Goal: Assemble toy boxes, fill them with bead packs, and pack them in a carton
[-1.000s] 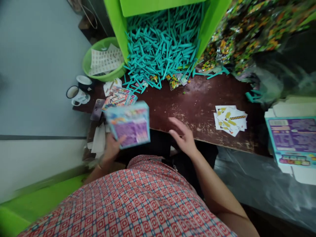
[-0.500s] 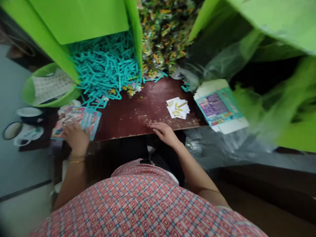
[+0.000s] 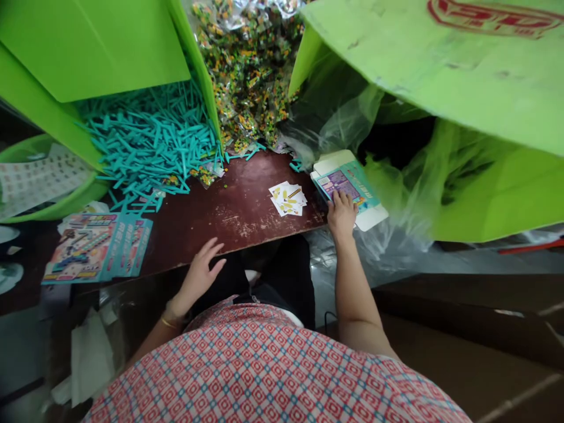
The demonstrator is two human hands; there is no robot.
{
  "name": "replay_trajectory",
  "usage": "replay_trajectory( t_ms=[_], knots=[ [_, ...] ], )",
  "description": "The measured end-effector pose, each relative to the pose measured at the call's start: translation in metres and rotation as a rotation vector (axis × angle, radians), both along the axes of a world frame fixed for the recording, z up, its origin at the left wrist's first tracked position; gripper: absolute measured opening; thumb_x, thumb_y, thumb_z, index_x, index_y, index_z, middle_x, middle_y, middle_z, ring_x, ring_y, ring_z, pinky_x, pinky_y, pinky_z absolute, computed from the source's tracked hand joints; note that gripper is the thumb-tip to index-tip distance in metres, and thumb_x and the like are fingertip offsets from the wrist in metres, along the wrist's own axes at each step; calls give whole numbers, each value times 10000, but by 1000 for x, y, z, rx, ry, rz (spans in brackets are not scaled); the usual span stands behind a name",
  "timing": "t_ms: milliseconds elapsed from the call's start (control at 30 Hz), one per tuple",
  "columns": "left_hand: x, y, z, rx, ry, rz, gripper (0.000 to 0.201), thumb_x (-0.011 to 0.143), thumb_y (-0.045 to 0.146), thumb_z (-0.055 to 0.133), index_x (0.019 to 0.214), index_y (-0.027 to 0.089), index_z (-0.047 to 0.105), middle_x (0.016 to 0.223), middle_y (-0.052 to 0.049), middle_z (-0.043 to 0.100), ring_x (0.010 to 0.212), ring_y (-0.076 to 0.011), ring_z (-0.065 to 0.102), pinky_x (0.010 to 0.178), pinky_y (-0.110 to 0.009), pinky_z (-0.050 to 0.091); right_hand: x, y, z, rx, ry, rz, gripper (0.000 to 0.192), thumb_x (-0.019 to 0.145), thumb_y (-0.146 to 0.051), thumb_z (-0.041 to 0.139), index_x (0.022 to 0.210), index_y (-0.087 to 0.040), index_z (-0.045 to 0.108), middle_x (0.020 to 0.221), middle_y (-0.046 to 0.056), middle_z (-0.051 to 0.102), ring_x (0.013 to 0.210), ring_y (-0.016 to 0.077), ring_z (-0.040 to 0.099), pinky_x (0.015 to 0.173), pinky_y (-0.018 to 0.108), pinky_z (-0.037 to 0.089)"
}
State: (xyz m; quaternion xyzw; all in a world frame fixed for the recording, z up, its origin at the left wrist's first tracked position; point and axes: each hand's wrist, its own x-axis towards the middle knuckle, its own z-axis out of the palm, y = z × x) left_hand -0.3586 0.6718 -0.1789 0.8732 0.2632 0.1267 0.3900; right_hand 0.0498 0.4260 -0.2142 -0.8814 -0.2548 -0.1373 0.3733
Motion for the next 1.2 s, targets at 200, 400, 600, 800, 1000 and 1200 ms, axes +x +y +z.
replay_trajectory(
  t_ms=[200, 400, 600, 800, 1000, 1200],
  knots=[
    [24, -25, 11, -549, -427, -52, 1045, 748, 797, 754, 1587, 266, 431, 1669, -182, 420, 1511, -360, 462, 1223, -514, 431, -177, 80, 45, 43, -41, 615, 416, 1064, -281, 459, 1431, -292, 655, 1430, 113, 676, 1378, 299, 589, 1199, 583, 428],
    [12, -4, 11, -728, -652, 668, 726, 853, 710, 715, 1393, 237, 605, 1462, -131, 649, 1385, -301, 600, 1176, -450, 481, -271, 145, 59, 58, 76, 989, 543, 1003, -474, 632, 1517, -316, 556, 1547, 105, 581, 1508, 333, 463, 1266, 609, 349],
    [-21, 21, 6, -768, -682, 576, 958, 695, 908, 683, 1321, 187, 615, 1353, -186, 694, 1220, -343, 692, 1019, -462, 573, -254, 173, 74, 113, 554, 944, 776, 874, -551, 772, 1515, -210, 499, 1425, 160, 656, 1265, 350, 667, 1084, 519, 546],
    [-32, 42, 11, -290, -650, 700, 1026, 794, 646, 813, 1597, 253, 310, 1446, -153, 606, 1337, -274, 609, 1135, -377, 467, -281, 159, 36, 165, 793, 1100, 487, 998, -568, 586, 1339, -225, 648, 1311, 96, 742, 1150, 268, 734, 1035, 435, 592],
    [-32, 36, 18, -88, -507, 604, 634, 883, 697, 678, 1278, 202, 656, 1262, -129, 690, 1189, -278, 659, 1068, -381, 503, -278, 167, 26, 293, 605, 859, 645, 1023, -563, 519, 1576, -243, 427, 1562, 134, 557, 1411, 277, 570, 1177, 438, 482],
    [-33, 17, 22, -236, -539, 611, 538, 1047, 614, 415, 1173, 198, 733, 1219, -118, 732, 1196, -250, 666, 1089, -384, 489, -263, 167, 45, 201, 656, 911, 446, 1038, -615, 460, 1066, -235, 692, 947, 49, 725, 819, 210, 668, 772, 336, 572]
  ],
)
